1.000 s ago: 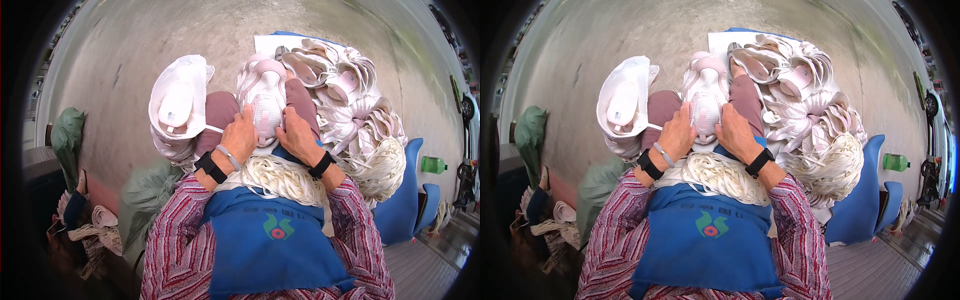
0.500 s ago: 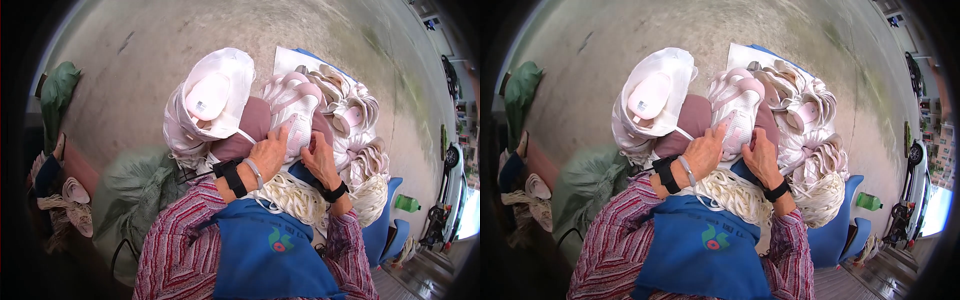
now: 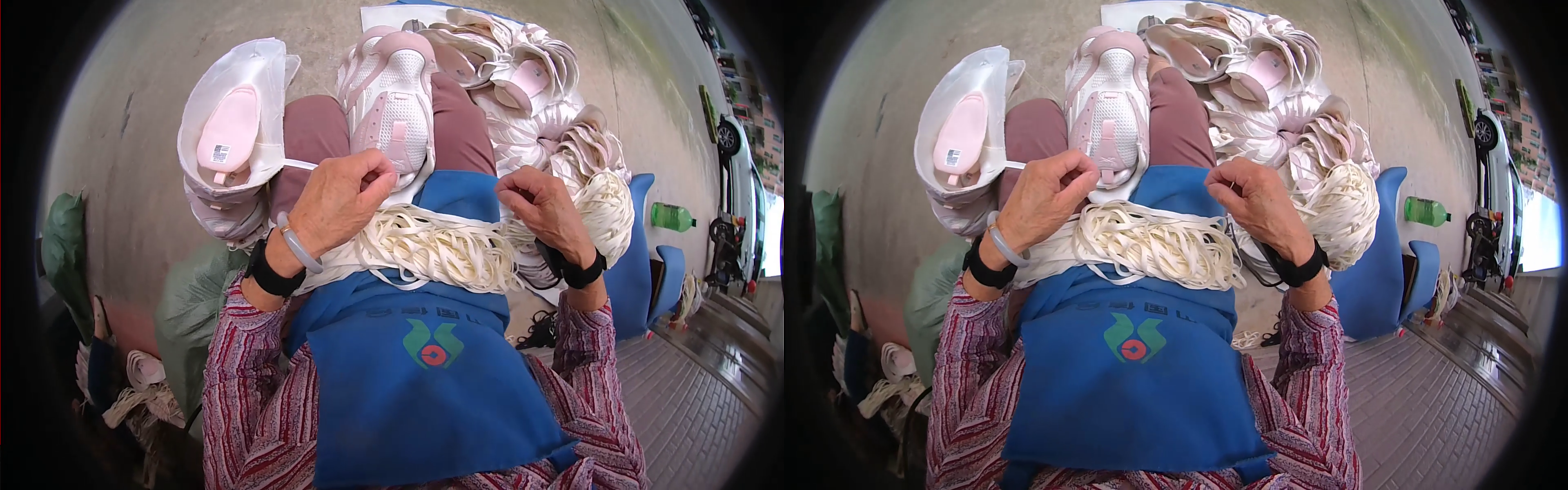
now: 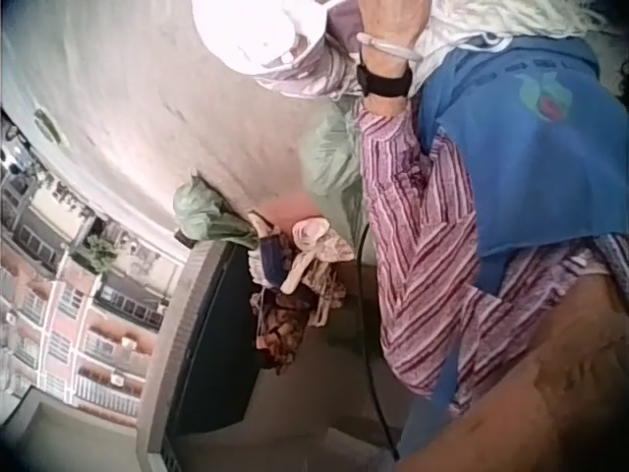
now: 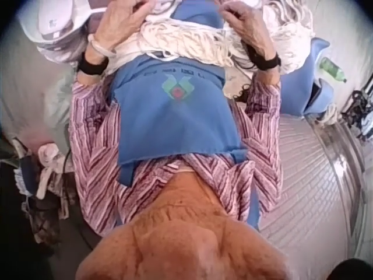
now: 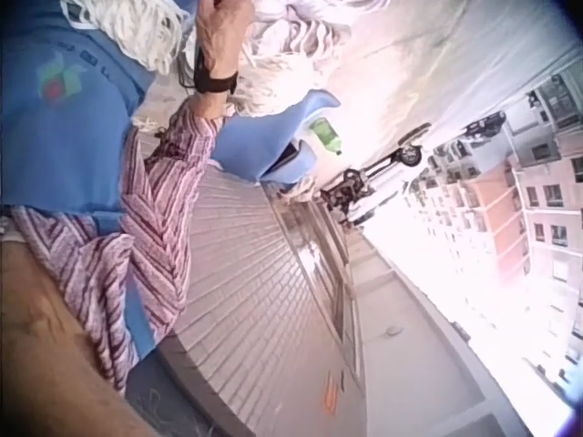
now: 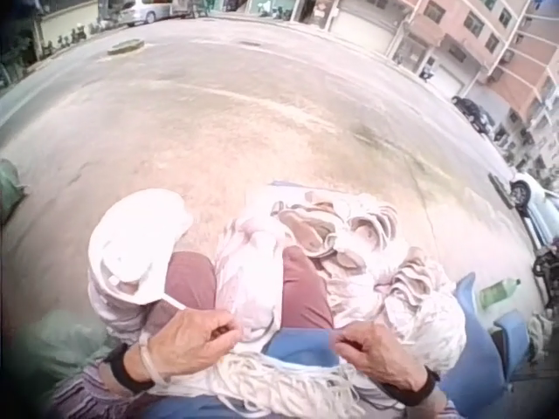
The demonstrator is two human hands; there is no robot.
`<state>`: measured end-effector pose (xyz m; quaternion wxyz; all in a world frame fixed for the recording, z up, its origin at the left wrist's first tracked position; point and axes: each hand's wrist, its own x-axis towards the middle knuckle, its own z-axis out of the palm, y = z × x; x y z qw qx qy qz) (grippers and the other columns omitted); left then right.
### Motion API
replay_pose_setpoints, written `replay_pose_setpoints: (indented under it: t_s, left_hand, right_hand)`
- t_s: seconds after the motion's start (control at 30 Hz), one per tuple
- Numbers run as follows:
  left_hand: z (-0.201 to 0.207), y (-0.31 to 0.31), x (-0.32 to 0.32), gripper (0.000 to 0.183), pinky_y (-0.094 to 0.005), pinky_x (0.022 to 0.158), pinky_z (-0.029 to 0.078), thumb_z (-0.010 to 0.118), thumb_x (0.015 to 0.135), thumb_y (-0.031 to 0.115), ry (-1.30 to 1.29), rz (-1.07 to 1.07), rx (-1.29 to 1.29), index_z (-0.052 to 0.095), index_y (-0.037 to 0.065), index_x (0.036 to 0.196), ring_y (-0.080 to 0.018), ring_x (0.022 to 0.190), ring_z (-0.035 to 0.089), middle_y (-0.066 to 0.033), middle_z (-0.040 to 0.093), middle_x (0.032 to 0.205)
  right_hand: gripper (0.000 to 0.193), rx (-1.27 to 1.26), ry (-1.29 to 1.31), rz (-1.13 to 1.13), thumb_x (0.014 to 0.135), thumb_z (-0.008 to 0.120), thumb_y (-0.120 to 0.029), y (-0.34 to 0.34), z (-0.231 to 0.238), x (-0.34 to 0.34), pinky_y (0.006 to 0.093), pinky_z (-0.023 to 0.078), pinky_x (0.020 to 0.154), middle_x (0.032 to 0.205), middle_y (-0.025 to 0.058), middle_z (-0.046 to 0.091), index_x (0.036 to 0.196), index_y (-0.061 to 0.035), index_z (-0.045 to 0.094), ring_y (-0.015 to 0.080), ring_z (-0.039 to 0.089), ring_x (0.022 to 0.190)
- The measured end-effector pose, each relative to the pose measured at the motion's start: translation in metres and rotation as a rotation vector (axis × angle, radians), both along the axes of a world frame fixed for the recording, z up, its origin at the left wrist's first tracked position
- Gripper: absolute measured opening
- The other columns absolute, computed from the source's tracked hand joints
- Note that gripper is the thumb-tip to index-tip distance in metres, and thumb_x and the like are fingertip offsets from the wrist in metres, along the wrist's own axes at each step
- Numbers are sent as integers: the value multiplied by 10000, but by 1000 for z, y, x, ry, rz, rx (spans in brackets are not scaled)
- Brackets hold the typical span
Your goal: Lacing several pairs of white athletic shoes.
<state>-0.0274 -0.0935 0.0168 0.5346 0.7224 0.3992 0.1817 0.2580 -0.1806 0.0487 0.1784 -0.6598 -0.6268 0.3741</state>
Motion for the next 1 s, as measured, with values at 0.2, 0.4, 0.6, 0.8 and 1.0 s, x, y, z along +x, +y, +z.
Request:
replay_pose_setpoints:
  t_s: [0.2, 0.4, 0.6, 0.8, 1.0]
  left_hand:
    - [4, -22, 48, 99, -283, 594, 466, 592, 889, 85, -14, -215, -45, 606, -13, 886, -147, 623, 576, -83, 613, 706]
    - [-10, -31, 77, 104, -344, 681, 488, 619, 837, 53, 51, -323, 239, 618, 24, 937, -274, 778, 622, -120, 630, 859]
    - [-24, -38, 77, 137, -382, 733, 472, 657, 802, 62, 181, -368, 287, 637, 39, 936, -294, 827, 600, -112, 625, 857]
    - [-32, -43, 79, 110, -400, 729, 446, 691, 778, 115, 271, -370, 441, 647, 59, 862, -293, 822, 568, -102, 588, 804]
    - [-12, -29, 79, 78, -375, 691, 479, 607, 841, 110, 200, -375, 182, 635, 38, 847, -264, 764, 612, -93, 618, 766]
  right_hand:
    - [119, -148, -75, -121, 821, 627, -99, -58, -19, 33, 333, 438, 594, 742, 116, 572, 900, -29, 683, 233, 543, 636]
    - [151, 62, 74, -210, 818, 655, -135, -80, -44, 19, 324, 434, 588, 764, 100, 532, 936, -44, 678, 226, 524, 639]
    - [173, 51, 110, -128, 804, 680, -164, -78, -50, 13, 342, 455, 613, 802, 104, 546, 927, -44, 665, 243, 546, 662]
    - [173, 62, 138, -205, 822, 683, -189, -74, -40, 20, 335, 450, 609, 799, 98, 562, 936, -59, 687, 240, 546, 658]
    - [151, 447, -66, -32, 820, 689, -207, -53, -50, -9, 360, 466, 673, 790, 80, 576, 876, -67, 697, 271, 572, 760]
